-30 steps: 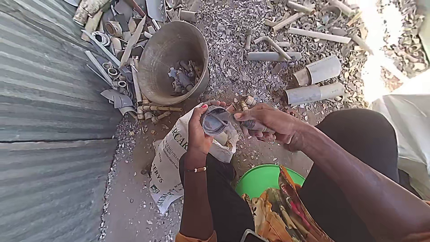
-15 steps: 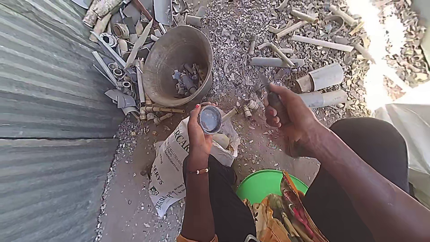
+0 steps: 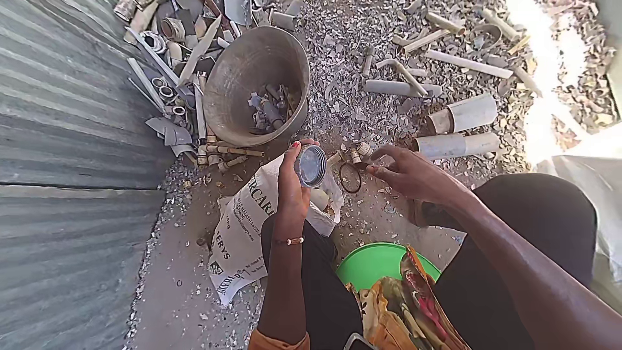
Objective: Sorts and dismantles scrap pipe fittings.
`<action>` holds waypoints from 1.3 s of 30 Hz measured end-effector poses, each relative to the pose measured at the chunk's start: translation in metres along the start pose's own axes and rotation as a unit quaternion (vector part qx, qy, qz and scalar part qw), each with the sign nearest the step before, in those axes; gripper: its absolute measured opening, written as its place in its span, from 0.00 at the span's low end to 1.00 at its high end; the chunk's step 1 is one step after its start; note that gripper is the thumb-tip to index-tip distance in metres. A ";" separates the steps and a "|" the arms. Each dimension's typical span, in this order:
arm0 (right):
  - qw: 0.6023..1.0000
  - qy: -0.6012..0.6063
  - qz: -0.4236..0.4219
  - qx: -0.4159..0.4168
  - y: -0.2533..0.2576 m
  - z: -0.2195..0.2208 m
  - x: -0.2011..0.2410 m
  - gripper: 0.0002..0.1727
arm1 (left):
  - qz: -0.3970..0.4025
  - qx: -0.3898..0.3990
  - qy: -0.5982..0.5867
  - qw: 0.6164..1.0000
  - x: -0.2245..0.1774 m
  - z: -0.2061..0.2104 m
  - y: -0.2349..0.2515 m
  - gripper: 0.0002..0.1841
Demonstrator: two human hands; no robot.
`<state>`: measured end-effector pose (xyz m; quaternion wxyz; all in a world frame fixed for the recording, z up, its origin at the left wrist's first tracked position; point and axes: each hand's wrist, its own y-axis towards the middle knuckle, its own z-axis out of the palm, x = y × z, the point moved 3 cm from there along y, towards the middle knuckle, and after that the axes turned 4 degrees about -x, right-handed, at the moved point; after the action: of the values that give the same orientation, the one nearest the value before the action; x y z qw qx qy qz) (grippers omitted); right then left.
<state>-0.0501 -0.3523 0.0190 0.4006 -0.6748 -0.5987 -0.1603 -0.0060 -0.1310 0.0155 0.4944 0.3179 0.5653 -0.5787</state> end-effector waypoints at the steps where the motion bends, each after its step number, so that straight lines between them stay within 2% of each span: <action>1: 0.998 -0.051 0.002 -0.023 0.000 0.000 -0.001 0.19 | 0.003 0.004 0.003 1.000 0.000 0.000 0.000 0.21; 3: 0.985 -0.163 0.020 -0.048 -0.001 0.001 -0.004 0.15 | 0.013 0.014 0.009 1.000 0.001 -0.001 -0.002 0.20; 5: 0.971 -0.229 0.062 -0.003 -0.001 0.004 -0.007 0.14 | 0.016 0.028 0.024 0.999 0.001 -0.001 -0.003 0.21; 7: 0.963 -0.250 0.089 0.043 -0.003 0.004 -0.006 0.14 | -0.007 0.046 0.011 0.999 0.000 -0.001 -0.004 0.22; 8: 0.963 -0.250 0.091 0.041 -0.004 0.003 -0.006 0.14 | -0.029 0.053 -0.011 0.998 -0.001 -0.001 -0.005 0.23; 10: 0.974 -0.215 0.061 -0.030 -0.003 -0.001 -0.005 0.15 | -0.063 0.065 -0.050 0.995 -0.003 -0.003 -0.006 0.27; 12: 0.986 -0.123 0.008 -0.111 0.001 -0.006 -0.004 0.13 | -0.077 0.079 -0.064 0.992 -0.004 -0.003 -0.007 0.30; 14: 0.992 0.059 -0.015 -0.108 0.004 -0.007 -0.002 0.09 | -0.079 0.086 -0.054 0.992 -0.003 0.001 -0.008 0.30; 15: 0.981 0.173 -0.021 -0.079 0.005 -0.003 -0.002 0.06 | -0.077 0.094 -0.040 0.992 -0.002 0.002 -0.009 0.30; 17: 0.926 0.376 -0.021 0.002 0.005 0.013 0.007 0.07 | -0.069 0.123 0.009 0.990 0.004 0.006 -0.008 0.27; 18: 0.899 0.436 -0.014 0.043 0.005 0.024 0.012 0.08 | -0.068 0.133 0.045 0.988 0.007 0.008 -0.008 0.25; 20: 0.873 0.479 0.010 0.092 0.009 0.043 0.016 0.02 | -0.064 0.146 0.117 0.980 0.012 0.012 -0.010 0.22; 22: 0.878 0.472 0.061 0.051 0.020 0.053 0.009 0.06 | -0.021 0.124 0.180 0.976 0.014 0.009 -0.006 0.23; 24: 0.878 0.457 0.136 -0.049 0.039 0.058 -0.011 0.09 | 0.069 0.055 0.236 0.968 0.007 -0.005 0.002 0.26; 25: 0.867 0.454 0.174 -0.105 0.050 0.061 -0.024 0.10 | 0.113 0.009 0.249 0.962 0.001 -0.014 0.006 0.27; 27: 0.819 0.471 0.249 -0.212 0.069 0.073 -0.052 0.12 | 0.161 -0.074 0.215 0.960 -0.010 -0.032 0.012 0.25; 30: 0.736 0.505 0.342 -0.296 0.087 0.105 -0.083 0.20 | 0.134 -0.141 0.097 0.976 -0.018 -0.041 0.016 0.20; 32: 0.723 0.511 0.352 -0.304 0.102 0.145 -0.090 0.25 | 0.107 -0.157 0.045 0.981 -0.019 -0.043 0.019 0.18; 34: 0.755 0.503 0.331 -0.258 0.117 0.197 -0.079 0.26 | 0.096 -0.165 0.021 0.981 -0.019 -0.044 0.020 0.17; 36: 0.806 0.498 0.299 -0.117 0.123 0.247 -0.045 0.21 | 0.091 -0.154 0.035 0.983 -0.018 -0.045 0.019 0.17; 37: 0.812 0.505 0.292 -0.031 0.123 0.265 -0.022 0.17 | 0.085 -0.139 0.048 0.985 -0.018 -0.045 0.018 0.16; 38: 0.797 0.525 0.297 0.029 0.124 0.277 -0.002 0.14 | 0.081 -0.126 0.059 0.987 -0.019 -0.043 0.017 0.16; 39: 0.785 0.539 0.299 0.055 0.125 0.282 0.013 0.11 | 0.078 -0.114 0.069 0.988 -0.019 -0.041 0.017 0.16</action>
<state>-0.0045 -0.1319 -0.1924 0.7225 -0.6004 -0.0614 -0.3373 0.0075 -0.0847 0.0210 0.5311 0.3415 0.6340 -0.4465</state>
